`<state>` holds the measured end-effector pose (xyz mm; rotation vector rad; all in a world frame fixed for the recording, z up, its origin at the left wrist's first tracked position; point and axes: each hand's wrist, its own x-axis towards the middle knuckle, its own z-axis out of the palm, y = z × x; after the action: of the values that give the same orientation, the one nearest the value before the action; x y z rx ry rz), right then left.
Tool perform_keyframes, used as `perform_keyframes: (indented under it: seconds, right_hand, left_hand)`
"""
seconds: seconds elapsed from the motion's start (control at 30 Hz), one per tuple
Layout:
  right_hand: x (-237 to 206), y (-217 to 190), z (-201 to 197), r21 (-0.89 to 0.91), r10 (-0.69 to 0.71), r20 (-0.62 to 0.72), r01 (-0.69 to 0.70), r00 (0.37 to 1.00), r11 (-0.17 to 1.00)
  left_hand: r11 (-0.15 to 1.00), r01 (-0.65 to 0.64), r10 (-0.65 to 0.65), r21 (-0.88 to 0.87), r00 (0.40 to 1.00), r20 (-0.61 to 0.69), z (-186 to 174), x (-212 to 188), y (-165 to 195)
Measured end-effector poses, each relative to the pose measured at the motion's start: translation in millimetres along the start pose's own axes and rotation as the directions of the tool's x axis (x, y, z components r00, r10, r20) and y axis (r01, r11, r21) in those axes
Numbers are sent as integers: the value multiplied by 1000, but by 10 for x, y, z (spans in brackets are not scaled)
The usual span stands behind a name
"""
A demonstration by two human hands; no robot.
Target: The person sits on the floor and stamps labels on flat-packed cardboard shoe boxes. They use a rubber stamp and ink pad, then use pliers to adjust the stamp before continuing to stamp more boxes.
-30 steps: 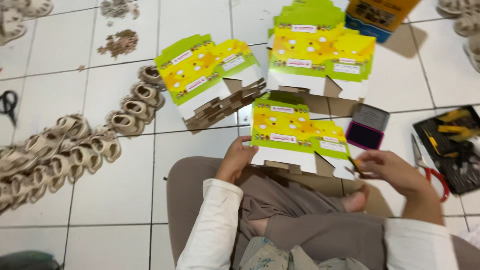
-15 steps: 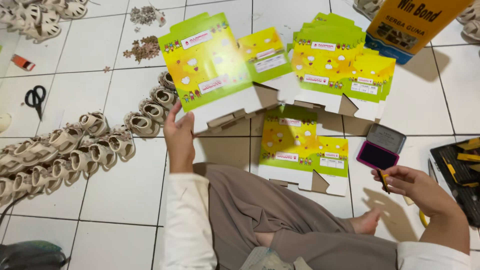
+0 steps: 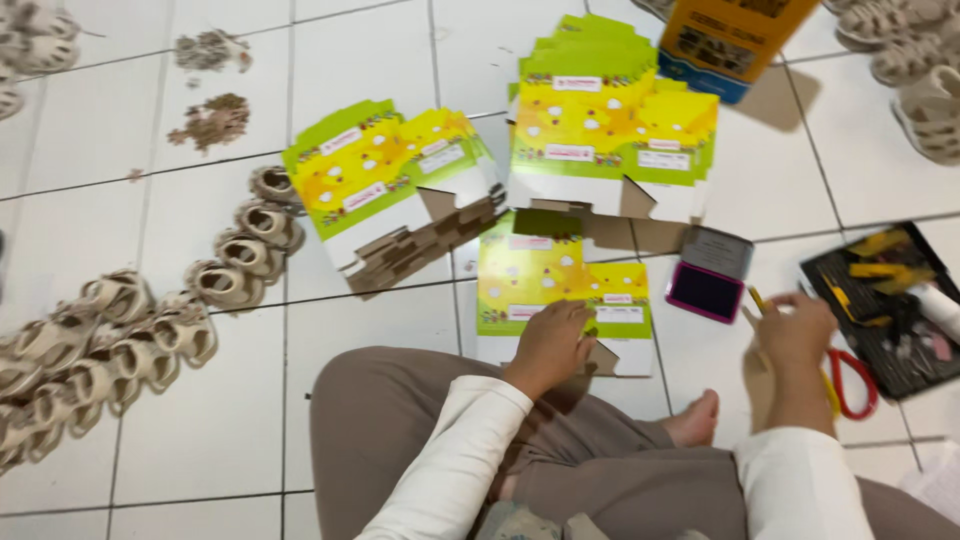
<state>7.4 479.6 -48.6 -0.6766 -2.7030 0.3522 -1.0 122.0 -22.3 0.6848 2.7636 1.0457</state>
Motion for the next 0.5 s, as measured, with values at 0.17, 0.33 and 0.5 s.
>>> perform_keyframes:
  seconds: [0.17, 0.33, 0.5]
  right_hand:
    - [-157, -284, 182, 1, -164, 10, 164, 986, 986]
    - [-290, -433, 311, 32, -331, -107, 336, 938, 941]
    - [-331, -514, 307, -59, -408, -140, 404, 902, 913]
  left_hand:
    - [971, -87, 58, 222, 989, 137, 231, -122, 76]
    - [948, -67, 34, 312, 993, 110, 303, -145, 34]
    - [945, -80, 56, 318, 995, 85, 337, -124, 32]
